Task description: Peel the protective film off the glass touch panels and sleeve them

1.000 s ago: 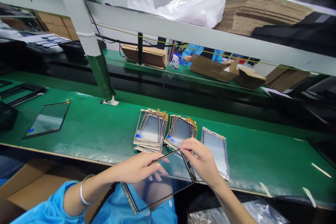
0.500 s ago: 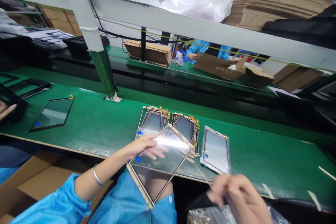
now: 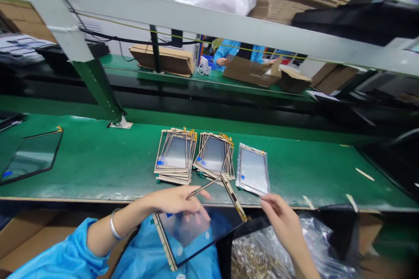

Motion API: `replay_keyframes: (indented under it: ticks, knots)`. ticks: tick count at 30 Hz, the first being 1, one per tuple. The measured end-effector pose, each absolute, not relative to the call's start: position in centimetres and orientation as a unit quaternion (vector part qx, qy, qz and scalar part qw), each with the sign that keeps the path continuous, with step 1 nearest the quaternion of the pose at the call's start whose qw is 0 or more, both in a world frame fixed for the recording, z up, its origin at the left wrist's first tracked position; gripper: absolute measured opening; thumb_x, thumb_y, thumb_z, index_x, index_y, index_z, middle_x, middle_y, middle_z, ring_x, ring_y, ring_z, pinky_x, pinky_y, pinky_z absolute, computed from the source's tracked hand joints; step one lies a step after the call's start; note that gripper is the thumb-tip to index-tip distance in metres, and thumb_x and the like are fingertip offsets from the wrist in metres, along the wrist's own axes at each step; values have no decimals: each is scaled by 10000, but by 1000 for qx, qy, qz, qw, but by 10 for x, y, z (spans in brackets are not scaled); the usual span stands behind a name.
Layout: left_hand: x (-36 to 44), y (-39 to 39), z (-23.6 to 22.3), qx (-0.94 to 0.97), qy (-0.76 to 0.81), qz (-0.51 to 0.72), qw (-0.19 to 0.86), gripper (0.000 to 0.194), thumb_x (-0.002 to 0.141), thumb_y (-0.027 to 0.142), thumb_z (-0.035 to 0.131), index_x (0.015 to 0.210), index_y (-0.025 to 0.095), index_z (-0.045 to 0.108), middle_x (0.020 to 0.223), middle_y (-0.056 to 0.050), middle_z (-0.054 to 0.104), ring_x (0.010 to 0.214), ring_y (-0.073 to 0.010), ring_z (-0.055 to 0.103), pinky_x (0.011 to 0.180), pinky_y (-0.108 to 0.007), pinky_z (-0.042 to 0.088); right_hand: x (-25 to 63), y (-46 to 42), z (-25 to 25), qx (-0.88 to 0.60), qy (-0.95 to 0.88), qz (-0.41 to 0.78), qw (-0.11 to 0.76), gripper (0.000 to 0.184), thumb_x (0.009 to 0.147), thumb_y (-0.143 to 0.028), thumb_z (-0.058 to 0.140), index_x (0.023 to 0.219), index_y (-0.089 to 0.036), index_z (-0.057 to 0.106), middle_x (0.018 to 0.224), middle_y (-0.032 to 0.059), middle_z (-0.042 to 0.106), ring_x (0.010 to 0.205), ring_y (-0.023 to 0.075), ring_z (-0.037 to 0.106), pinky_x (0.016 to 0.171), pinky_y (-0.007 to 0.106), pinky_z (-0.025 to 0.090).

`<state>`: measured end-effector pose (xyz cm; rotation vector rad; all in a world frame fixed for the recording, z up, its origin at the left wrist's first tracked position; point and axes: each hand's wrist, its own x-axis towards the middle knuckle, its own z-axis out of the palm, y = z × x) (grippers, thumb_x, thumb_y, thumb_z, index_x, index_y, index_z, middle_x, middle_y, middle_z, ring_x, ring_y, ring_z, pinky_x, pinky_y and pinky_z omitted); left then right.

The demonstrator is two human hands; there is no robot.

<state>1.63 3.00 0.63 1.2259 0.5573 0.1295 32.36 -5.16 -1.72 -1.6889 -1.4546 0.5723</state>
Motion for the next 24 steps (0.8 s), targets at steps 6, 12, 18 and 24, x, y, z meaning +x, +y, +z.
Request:
replay_keyframes:
  ticks: [6, 12, 18, 24]
  knots:
    - [12, 19, 39, 749, 285, 3, 598, 364, 877, 255, 464, 1230, 194, 528, 927, -55, 737, 779, -158, 677, 637, -217, 483, 269, -1, 44, -470, -792, 291, 259, 59, 883, -191, 495, 846, -213, 535, 786, -2, 520, 687, 127, 509, 620, 240, 418]
    - [6, 16, 48, 787, 268, 8, 555, 343, 863, 207, 466, 1195, 215, 554, 887, -25, 744, 747, -162, 684, 624, -206, 483, 268, -9, 50, -446, -833, 254, 208, 88, 904, -132, 473, 884, -217, 487, 834, -2, 524, 717, 125, 496, 636, 241, 403]
    - [8, 14, 52, 794, 278, -15, 541, 223, 879, 207, 465, 1065, 216, 588, 868, -33, 739, 802, -182, 688, 669, -231, 487, 261, -8, 50, -411, -872, 179, 200, 138, 935, -143, 406, 828, -210, 463, 822, 21, 515, 732, 141, 508, 635, 250, 421]
    - [10, 33, 27, 573, 310, 85, 754, 303, 859, 330, 561, 1106, 170, 490, 1040, -128, 709, 833, -186, 693, 642, -247, 506, 287, -63, 40, -426, -839, 185, 284, 145, 931, -187, 420, 825, -242, 502, 741, 29, 544, 645, 166, 519, 569, 278, 444]
